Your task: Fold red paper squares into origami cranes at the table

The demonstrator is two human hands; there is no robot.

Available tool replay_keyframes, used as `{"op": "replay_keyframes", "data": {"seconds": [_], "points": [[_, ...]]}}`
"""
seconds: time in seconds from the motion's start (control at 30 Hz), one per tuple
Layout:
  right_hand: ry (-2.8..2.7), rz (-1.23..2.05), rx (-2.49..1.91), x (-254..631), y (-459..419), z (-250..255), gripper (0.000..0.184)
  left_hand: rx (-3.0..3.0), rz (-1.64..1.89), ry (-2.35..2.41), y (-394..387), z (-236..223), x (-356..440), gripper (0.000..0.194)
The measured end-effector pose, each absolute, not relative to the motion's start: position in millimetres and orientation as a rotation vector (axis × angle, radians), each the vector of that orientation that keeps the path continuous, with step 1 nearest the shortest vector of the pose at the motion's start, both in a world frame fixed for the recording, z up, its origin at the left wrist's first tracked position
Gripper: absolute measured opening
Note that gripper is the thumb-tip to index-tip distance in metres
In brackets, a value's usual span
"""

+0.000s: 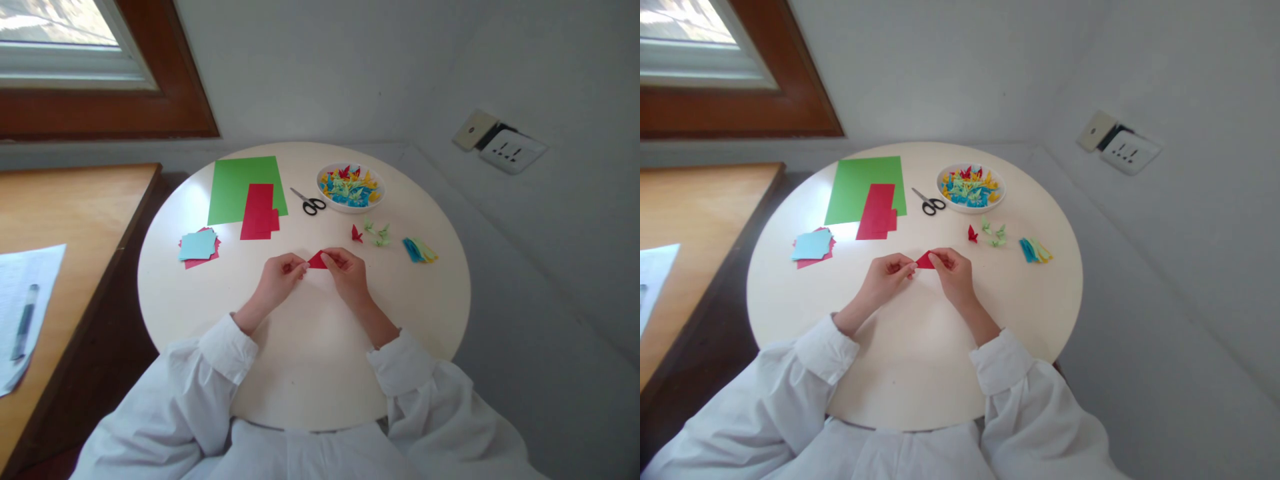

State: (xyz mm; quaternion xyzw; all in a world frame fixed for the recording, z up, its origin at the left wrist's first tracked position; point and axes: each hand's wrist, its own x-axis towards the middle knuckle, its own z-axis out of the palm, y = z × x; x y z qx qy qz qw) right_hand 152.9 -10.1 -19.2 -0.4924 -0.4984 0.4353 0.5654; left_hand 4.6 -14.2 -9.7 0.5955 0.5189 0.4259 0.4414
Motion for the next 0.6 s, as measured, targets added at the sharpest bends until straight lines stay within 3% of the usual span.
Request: {"op": "replay_keyframes", "data": {"seconds": [0.47,0.6], "points": [[-1.142,1.038,-1.109,151.4,-12.9,-14.7,0.017,1.337,1.076,1.181,-14.5,-8.2,4.2,0.024],[-1.137,1.056,-1.127,152.0,-12.2,-15.3,0.018,1.404,1.098,1.032,-17.2,-7.5,6.1,0.035]]}}
